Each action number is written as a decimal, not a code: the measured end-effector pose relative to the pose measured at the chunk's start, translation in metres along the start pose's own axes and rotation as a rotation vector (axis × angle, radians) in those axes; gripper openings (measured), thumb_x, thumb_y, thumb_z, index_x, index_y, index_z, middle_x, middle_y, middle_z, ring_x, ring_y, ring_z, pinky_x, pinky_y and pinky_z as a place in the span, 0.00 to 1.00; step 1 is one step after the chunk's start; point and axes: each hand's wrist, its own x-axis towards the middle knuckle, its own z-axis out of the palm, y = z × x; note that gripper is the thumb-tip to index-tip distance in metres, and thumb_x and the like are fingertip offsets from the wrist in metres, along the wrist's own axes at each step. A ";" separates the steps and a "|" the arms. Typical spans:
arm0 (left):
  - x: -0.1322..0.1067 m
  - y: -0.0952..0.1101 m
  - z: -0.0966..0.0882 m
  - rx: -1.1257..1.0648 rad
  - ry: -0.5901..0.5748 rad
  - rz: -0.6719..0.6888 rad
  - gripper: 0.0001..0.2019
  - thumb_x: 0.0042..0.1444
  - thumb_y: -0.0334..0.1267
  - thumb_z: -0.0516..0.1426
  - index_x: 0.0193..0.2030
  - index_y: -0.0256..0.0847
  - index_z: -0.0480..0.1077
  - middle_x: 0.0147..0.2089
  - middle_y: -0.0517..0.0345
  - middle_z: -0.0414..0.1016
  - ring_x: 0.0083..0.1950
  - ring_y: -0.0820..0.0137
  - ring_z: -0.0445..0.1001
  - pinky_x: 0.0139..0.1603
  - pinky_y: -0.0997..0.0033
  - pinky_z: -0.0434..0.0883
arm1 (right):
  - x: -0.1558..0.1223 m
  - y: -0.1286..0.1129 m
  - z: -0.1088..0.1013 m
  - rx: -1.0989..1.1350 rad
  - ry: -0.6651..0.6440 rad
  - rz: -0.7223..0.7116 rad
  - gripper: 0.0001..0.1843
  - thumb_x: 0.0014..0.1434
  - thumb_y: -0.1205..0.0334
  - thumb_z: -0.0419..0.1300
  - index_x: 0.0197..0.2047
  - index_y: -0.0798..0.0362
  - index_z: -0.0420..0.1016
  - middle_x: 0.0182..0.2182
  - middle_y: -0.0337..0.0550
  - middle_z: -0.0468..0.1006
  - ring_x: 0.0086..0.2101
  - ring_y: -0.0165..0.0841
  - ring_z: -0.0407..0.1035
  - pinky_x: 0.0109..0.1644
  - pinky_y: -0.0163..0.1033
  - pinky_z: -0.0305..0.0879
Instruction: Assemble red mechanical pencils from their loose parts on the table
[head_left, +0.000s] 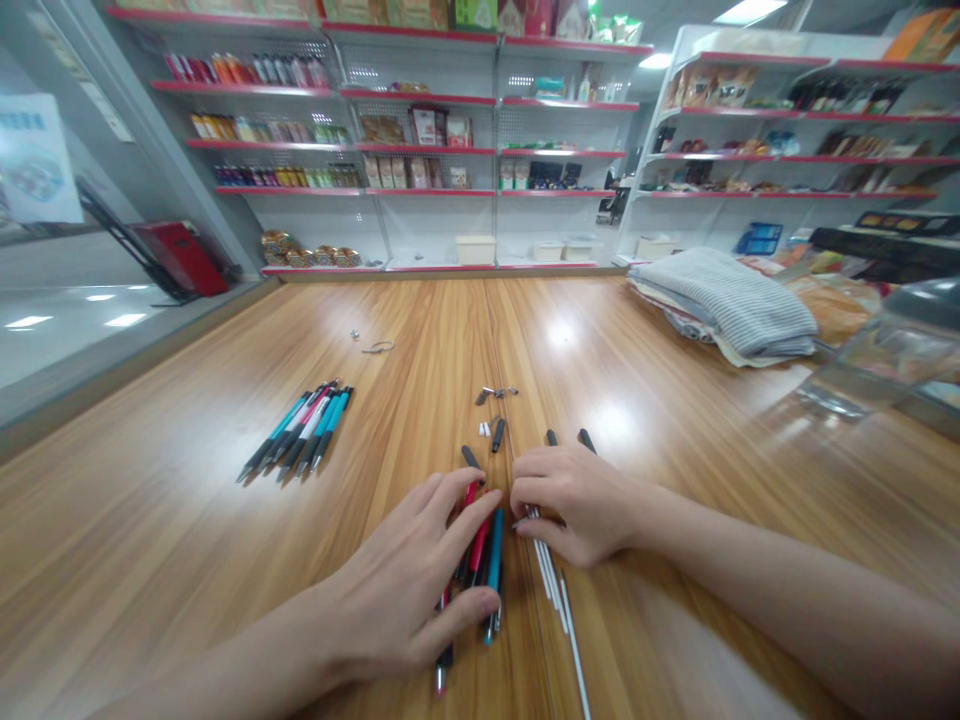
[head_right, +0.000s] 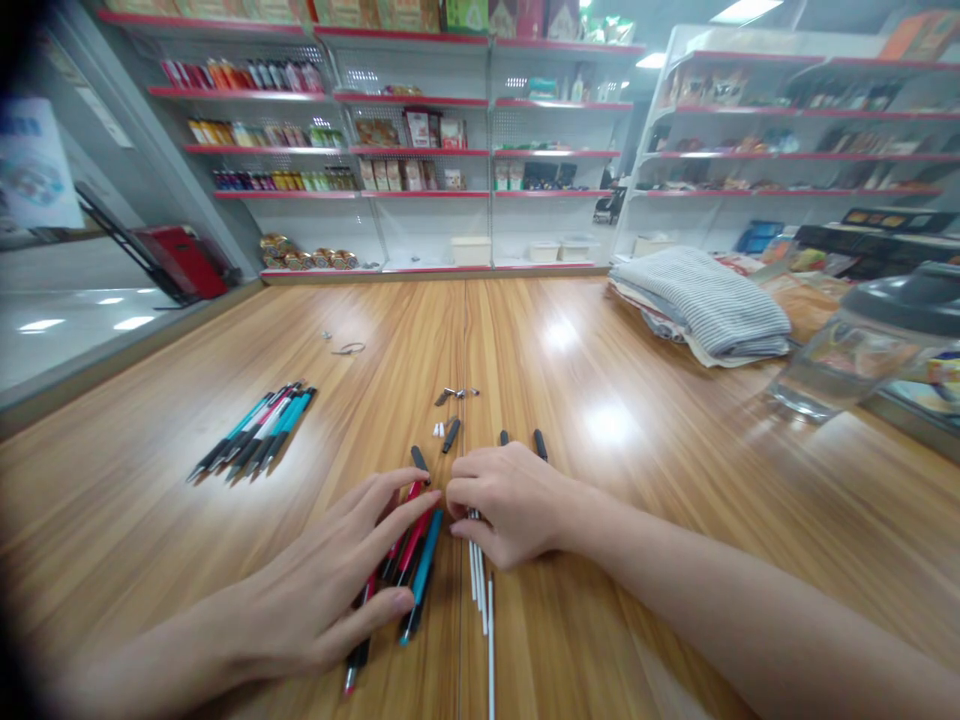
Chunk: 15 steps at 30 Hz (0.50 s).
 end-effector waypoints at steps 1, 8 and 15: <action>0.000 0.000 0.001 0.006 -0.003 0.006 0.33 0.59 0.49 0.54 0.68 0.38 0.50 0.64 0.40 0.53 0.64 0.53 0.55 0.62 0.48 0.62 | 0.000 0.000 0.001 0.010 -0.003 -0.001 0.05 0.57 0.62 0.59 0.36 0.54 0.70 0.32 0.42 0.72 0.35 0.32 0.66 0.36 0.36 0.56; 0.006 0.006 -0.001 0.002 -0.017 -0.001 0.30 0.60 0.49 0.52 0.64 0.36 0.55 0.59 0.39 0.57 0.59 0.54 0.59 0.59 0.49 0.65 | 0.004 -0.001 0.002 -0.019 -0.006 -0.016 0.04 0.58 0.63 0.57 0.34 0.54 0.70 0.32 0.41 0.71 0.34 0.32 0.66 0.35 0.36 0.56; 0.011 0.015 0.004 -0.058 -0.003 -0.010 0.22 0.59 0.46 0.53 0.56 0.36 0.62 0.54 0.42 0.61 0.54 0.56 0.62 0.57 0.52 0.66 | 0.007 -0.004 0.000 -0.077 -0.011 0.005 0.05 0.59 0.63 0.56 0.32 0.55 0.69 0.32 0.42 0.72 0.34 0.32 0.66 0.35 0.36 0.57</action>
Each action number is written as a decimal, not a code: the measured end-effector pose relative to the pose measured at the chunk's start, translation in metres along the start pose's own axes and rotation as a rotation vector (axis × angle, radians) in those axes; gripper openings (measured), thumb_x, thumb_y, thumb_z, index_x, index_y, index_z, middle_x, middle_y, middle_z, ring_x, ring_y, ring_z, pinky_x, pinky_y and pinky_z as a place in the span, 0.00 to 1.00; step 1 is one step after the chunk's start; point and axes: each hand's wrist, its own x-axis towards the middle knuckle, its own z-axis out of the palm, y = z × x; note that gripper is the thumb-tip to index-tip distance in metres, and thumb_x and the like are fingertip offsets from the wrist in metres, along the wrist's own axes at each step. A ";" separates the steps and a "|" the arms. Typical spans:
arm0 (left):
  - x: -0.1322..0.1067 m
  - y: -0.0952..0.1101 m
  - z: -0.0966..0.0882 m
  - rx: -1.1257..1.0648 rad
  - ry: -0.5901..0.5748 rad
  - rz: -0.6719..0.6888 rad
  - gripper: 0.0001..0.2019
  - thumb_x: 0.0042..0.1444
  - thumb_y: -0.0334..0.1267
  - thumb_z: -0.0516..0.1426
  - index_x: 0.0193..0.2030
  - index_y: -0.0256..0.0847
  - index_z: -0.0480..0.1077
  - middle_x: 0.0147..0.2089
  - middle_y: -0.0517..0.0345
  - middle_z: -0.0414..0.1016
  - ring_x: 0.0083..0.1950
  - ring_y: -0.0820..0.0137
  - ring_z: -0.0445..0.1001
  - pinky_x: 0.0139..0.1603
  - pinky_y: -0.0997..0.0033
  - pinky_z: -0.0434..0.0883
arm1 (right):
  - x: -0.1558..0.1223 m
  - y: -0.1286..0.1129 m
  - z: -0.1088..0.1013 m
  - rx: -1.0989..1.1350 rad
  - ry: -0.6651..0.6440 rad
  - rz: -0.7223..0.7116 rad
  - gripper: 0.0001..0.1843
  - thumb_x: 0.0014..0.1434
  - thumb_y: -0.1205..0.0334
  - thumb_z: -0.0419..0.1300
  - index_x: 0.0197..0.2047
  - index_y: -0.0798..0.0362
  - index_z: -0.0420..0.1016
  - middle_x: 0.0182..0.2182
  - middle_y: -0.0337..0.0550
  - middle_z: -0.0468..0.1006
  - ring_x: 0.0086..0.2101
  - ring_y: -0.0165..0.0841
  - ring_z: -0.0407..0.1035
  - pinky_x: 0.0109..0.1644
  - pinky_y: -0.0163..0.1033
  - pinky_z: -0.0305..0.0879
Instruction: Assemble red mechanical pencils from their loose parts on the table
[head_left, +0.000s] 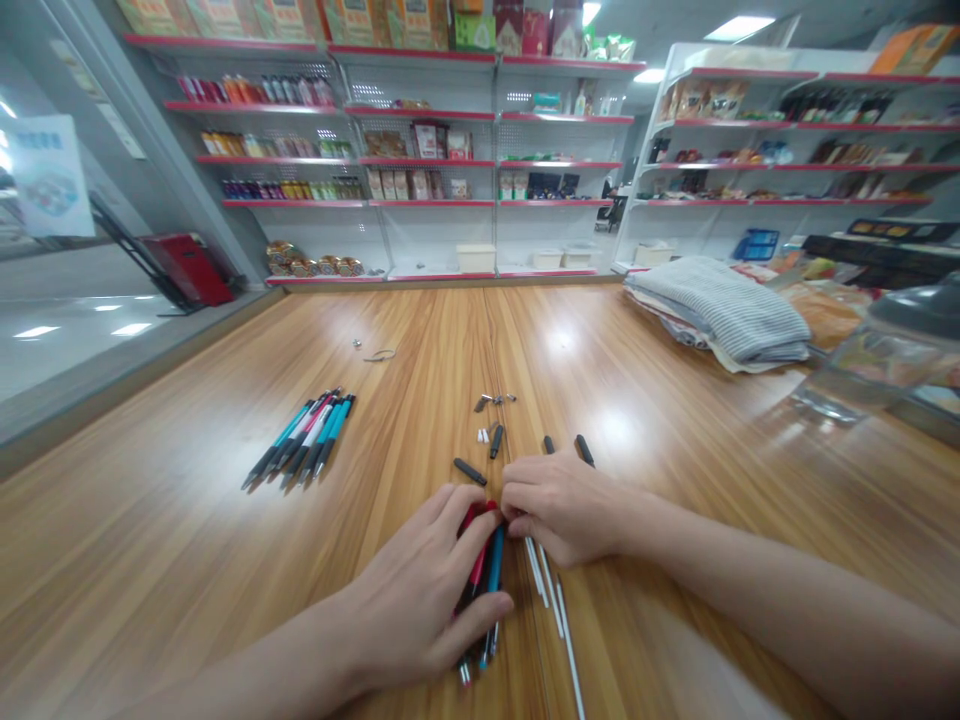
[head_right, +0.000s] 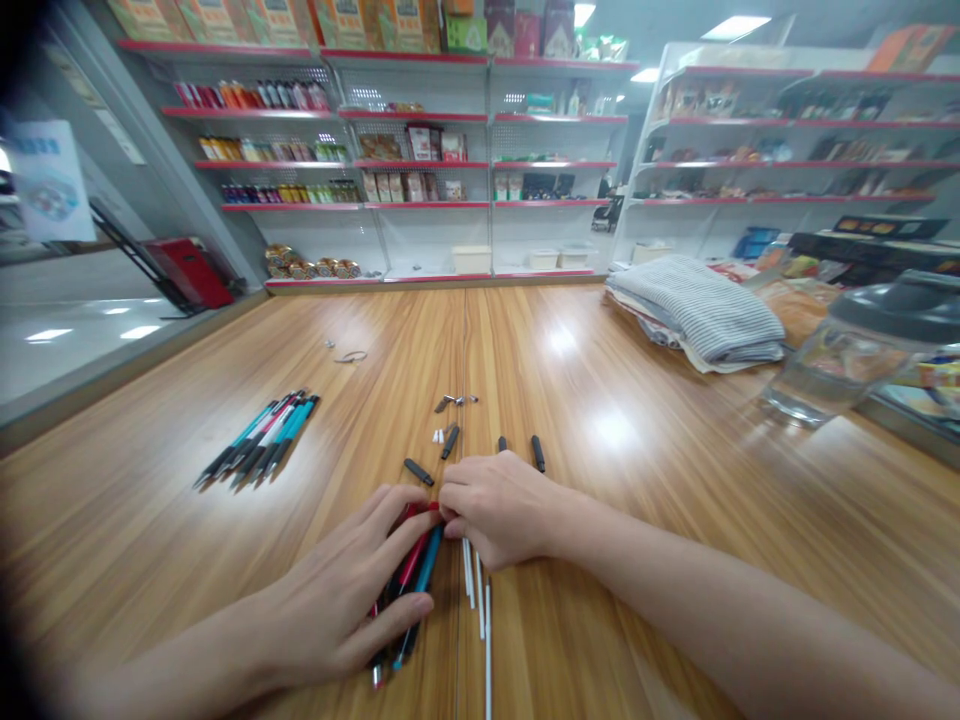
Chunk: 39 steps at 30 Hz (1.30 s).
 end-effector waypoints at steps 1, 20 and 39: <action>0.000 0.002 0.002 -0.008 0.007 -0.011 0.21 0.59 0.45 0.53 0.55 0.36 0.63 0.53 0.42 0.61 0.54 0.56 0.62 0.57 0.52 0.66 | 0.000 -0.001 -0.001 -0.014 -0.006 0.004 0.06 0.59 0.62 0.56 0.32 0.55 0.69 0.32 0.42 0.72 0.34 0.32 0.66 0.35 0.36 0.57; -0.013 -0.026 -0.017 -0.061 -0.109 0.409 0.08 0.55 0.31 0.55 0.42 0.41 0.65 0.39 0.50 0.64 0.37 0.66 0.64 0.35 0.63 0.64 | -0.002 0.004 0.007 -0.081 0.176 0.015 0.03 0.60 0.65 0.55 0.34 0.54 0.65 0.32 0.42 0.70 0.32 0.31 0.62 0.32 0.36 0.54; -0.012 -0.060 0.004 -0.378 0.601 0.031 0.07 0.66 0.38 0.45 0.41 0.40 0.61 0.31 0.57 0.63 0.31 0.71 0.63 0.33 0.69 0.63 | 0.001 0.013 0.012 0.026 0.402 0.066 0.05 0.63 0.67 0.53 0.34 0.55 0.68 0.31 0.44 0.70 0.34 0.32 0.63 0.37 0.37 0.60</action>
